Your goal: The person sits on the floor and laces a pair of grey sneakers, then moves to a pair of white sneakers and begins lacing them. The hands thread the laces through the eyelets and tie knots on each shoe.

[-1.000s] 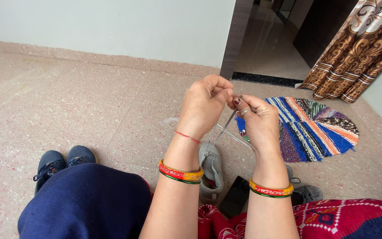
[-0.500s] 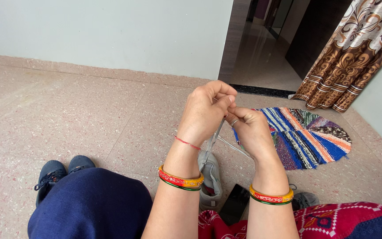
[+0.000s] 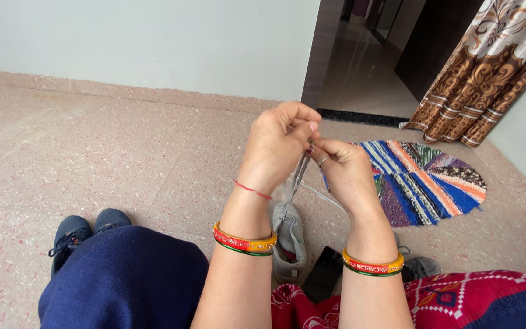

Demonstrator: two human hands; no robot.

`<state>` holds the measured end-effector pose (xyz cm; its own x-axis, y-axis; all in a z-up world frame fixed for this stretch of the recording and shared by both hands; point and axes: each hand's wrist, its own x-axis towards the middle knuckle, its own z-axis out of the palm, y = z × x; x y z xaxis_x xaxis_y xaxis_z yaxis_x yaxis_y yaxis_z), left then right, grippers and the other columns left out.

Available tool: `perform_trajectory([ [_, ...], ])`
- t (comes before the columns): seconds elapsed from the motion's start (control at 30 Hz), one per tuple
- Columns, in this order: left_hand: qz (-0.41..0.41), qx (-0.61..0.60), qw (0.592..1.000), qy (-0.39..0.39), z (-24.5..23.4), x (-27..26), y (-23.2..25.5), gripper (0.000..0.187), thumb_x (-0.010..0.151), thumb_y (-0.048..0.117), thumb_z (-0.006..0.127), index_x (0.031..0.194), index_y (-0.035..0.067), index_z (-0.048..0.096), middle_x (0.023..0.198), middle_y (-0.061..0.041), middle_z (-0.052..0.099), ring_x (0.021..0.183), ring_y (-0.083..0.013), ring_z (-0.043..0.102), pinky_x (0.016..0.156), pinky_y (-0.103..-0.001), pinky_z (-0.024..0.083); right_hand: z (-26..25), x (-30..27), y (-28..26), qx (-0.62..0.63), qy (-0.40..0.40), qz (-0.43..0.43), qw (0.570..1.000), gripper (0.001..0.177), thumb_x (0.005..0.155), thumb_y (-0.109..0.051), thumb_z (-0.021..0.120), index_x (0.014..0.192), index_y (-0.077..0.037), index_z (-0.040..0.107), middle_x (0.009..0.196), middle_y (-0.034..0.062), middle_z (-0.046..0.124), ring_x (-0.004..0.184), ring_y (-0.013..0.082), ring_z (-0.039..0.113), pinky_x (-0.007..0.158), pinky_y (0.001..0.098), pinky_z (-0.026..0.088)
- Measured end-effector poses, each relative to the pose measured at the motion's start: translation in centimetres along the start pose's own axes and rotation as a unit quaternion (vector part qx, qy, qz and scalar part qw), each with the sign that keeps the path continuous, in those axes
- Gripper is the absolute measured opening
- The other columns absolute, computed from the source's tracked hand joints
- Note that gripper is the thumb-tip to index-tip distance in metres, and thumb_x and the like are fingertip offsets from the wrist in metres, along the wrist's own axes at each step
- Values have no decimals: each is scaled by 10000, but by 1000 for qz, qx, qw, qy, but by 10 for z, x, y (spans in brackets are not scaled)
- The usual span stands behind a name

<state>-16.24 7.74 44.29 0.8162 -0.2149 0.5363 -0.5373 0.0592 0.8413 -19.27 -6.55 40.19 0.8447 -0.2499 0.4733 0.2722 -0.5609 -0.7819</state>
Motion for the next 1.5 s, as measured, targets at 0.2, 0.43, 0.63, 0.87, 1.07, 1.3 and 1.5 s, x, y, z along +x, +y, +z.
perform_trajectory([
  [0.2, -2, 24, 999, 21, -1, 0, -27, 128, 900, 36, 667, 997, 33, 751, 760, -35, 760, 668, -86, 667, 617, -255, 565, 6, -1, 22, 51, 10, -26, 998, 196, 960, -85, 694, 1131, -47, 783, 970, 60, 805, 868, 85, 690, 773, 237, 538],
  [0.43, -5, 142, 982, 122, -1, 3, -70, 126, 882, 34, 661, 961, 63, 755, 785, -66, 780, 714, -152, 756, 668, -305, 581, 20, 2, 52, 87, 27, 9, 996, 178, 981, -47, 650, 1112, -38, 769, 1037, 67, 795, 972, 124, 755, 870, 254, 590],
  [0.63, -23, 230, 959, 166, -3, 12, -128, 128, 864, 43, 656, 929, 98, 752, 790, -107, 768, 763, -275, 765, 707, -390, 582, 18, 12, 87, 72, 43, 42, 996, 185, 982, -42, 640, 1110, -48, 774, 1046, 62, 795, 989, 119, 751, 878, 248, 583],
  [0.87, -106, 332, 929, 123, 13, 6, -229, 114, 852, 116, 667, 869, 143, 776, 863, -172, 749, 847, -406, 717, 778, -503, 560, 35, 18, 154, 75, 49, 113, 990, 180, 979, -43, 643, 1100, -49, 776, 1009, 58, 791, 937, 106, 737, 834, 243, 572],
  [1.07, -209, 380, 901, 22, 20, -19, -318, 125, 842, 121, 664, 892, 144, 776, 943, -177, 746, 938, -373, 717, 848, -461, 574, 65, 11, 230, -3, 21, 185, 982, 186, 982, -73, 608, 1069, -40, 770, 991, 71, 804, 906, 121, 756, 819, 258, 567],
  [1.3, -261, 423, 863, -94, 43, -56, -391, 210, 823, 200, 752, 1010, 106, 762, 1071, -139, 740, 1121, -317, 670, 999, -449, 498, 121, -11, 322, -15, -44, 324, 945, 244, 1035, -85, 478, 1134, -55, 699, 1018, 79, 787, 858, 189, 764, 802, 328, 579],
  [1.5, -379, 313, 866, -94, 65, -85, -413, 396, 834, 213, 774, 1207, 100, 703, 1210, -184, 688, 1151, -352, 655, 982, -434, 523, 155, -36, 358, -199, -87, 309, 926, 238, 938, -184, 656, 1163, -150, 727, 1070, 111, 772, 1014, 306, 721, 885, 418, 541],
])
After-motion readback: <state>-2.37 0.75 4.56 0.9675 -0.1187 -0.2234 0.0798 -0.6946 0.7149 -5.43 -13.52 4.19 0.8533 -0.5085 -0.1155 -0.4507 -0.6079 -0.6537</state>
